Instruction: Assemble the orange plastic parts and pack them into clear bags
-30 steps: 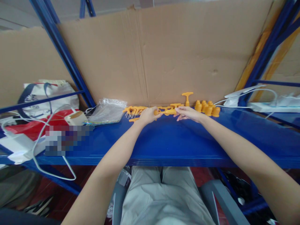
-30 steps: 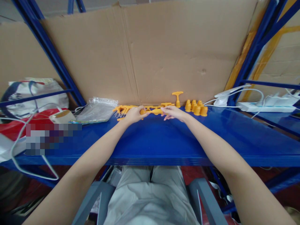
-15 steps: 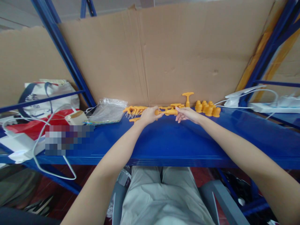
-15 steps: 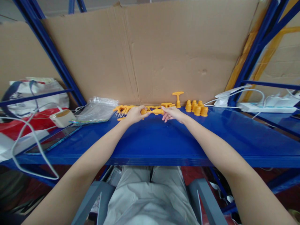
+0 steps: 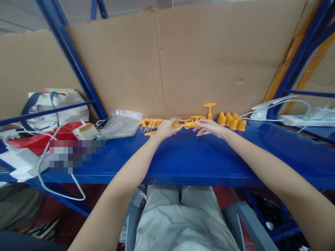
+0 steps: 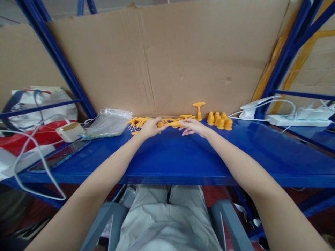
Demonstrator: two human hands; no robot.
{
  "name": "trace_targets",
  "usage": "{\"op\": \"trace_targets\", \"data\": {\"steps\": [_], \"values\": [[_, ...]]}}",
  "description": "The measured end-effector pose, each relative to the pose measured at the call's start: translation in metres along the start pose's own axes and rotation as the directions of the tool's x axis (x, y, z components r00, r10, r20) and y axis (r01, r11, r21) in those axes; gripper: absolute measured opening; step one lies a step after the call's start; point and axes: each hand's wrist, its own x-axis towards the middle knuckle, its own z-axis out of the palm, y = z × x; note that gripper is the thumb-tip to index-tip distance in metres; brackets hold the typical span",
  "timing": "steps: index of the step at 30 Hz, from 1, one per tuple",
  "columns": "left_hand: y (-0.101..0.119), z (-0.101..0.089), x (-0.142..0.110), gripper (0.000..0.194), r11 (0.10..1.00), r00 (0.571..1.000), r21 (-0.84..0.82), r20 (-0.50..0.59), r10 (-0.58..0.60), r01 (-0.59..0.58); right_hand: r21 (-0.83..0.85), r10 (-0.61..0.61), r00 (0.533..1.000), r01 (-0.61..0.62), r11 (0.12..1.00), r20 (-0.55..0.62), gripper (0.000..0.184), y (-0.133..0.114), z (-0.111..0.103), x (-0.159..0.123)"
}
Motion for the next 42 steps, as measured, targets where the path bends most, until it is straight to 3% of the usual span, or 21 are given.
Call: {"op": "trace_targets", "data": {"steps": [7, 11, 16, 19, 23, 26, 29, 31, 36, 42], "values": [[-0.002, 0.001, 0.0, 0.029, 1.0, 1.0, -0.021, -0.002, 0.008, -0.008, 0.088, -0.023, 1.0, 0.022, 0.996, 0.013, 0.022, 0.005, -0.001, 0.005], [-0.004, -0.004, 0.002, 0.034, 0.999, 0.999, -0.028, 0.029, -0.021, 0.022, 0.117, -0.078, 0.991, 0.09, 0.989, -0.104, 0.021, 0.003, 0.002, 0.009], [-0.017, -0.014, 0.006, 0.041, 0.981, 0.984, 0.085, -0.007, -0.176, 0.176, -0.091, -0.316, 0.902, 0.303, 0.949, -0.296, 0.032, -0.002, 0.007, 0.03], [-0.028, -0.014, 0.006, 0.033, 0.938, 0.961, 0.239, 0.054, -0.271, 0.251, -0.327, -0.453, 0.826, 0.349, 0.878, -0.335, 0.033, -0.003, 0.014, 0.048], [-0.037, -0.012, 0.004, 0.031, 0.919, 0.933, 0.314, 0.187, -0.306, 0.238, -0.678, -0.533, 0.793, 0.221, 0.701, -0.293, 0.034, -0.004, 0.029, 0.064], [-0.036, -0.014, 0.004, 0.034, 0.914, 0.912, 0.334, 0.254, -0.323, 0.23, -0.887, -0.549, 0.824, 0.138, 0.44, -0.144, 0.033, -0.006, 0.043, 0.068], [-0.033, -0.018, 0.004, 0.038, 0.898, 0.889, 0.377, 0.296, -0.35, 0.228, -0.981, -0.483, 0.875, 0.115, 0.155, 0.026, 0.037, -0.005, 0.055, 0.07], [-0.031, -0.02, 0.003, 0.04, 0.892, 0.875, 0.398, 0.326, -0.358, 0.217, -0.989, -0.43, 0.899, 0.129, 0.067, 0.088, 0.041, -0.002, 0.06, 0.071], [-0.029, -0.023, 0.003, 0.042, 0.884, 0.852, 0.419, 0.367, -0.374, 0.207, -0.981, -0.355, 0.924, 0.179, 0.078, 0.141, 0.043, 0.009, 0.061, 0.073], [-0.035, -0.023, 0.005, 0.051, 0.86, 0.843, 0.474, 0.37, -0.39, 0.189, -0.961, -0.27, 0.956, 0.179, 0.211, 0.119, 0.053, 0.013, 0.054, 0.072]]}}
